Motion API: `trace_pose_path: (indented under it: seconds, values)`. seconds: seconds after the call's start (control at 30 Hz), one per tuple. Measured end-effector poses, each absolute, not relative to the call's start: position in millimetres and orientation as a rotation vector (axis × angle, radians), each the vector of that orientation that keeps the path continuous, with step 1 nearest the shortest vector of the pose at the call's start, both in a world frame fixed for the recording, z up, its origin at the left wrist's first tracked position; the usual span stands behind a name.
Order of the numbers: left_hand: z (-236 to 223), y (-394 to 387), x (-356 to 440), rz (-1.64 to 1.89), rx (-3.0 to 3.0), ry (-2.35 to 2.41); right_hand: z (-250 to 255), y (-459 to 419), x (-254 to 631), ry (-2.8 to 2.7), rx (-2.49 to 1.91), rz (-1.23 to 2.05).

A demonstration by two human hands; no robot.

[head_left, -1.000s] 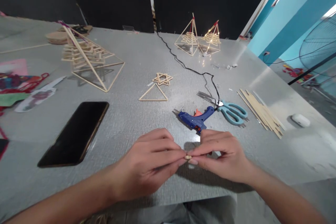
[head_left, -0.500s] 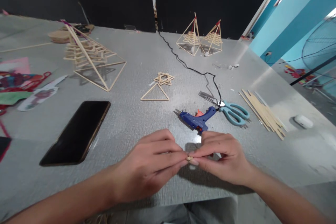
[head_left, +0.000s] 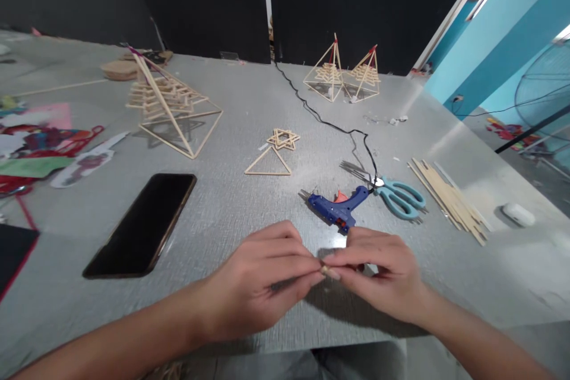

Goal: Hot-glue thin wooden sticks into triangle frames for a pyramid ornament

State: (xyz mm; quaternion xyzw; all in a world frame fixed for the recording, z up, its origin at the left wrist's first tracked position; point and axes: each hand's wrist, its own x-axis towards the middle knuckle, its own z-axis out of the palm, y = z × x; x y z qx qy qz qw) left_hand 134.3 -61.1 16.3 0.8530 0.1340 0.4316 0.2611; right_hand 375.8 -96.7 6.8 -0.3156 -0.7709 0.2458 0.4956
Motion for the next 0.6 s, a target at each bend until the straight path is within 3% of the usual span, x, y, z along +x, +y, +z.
trace_pose_path:
  seconds: [0.6]
  values:
    - [16.4, -63.2, 136.5, 1.129, 2.351, 0.338, 13.6, -98.5, 374.7, -1.935, -0.718, 0.591]
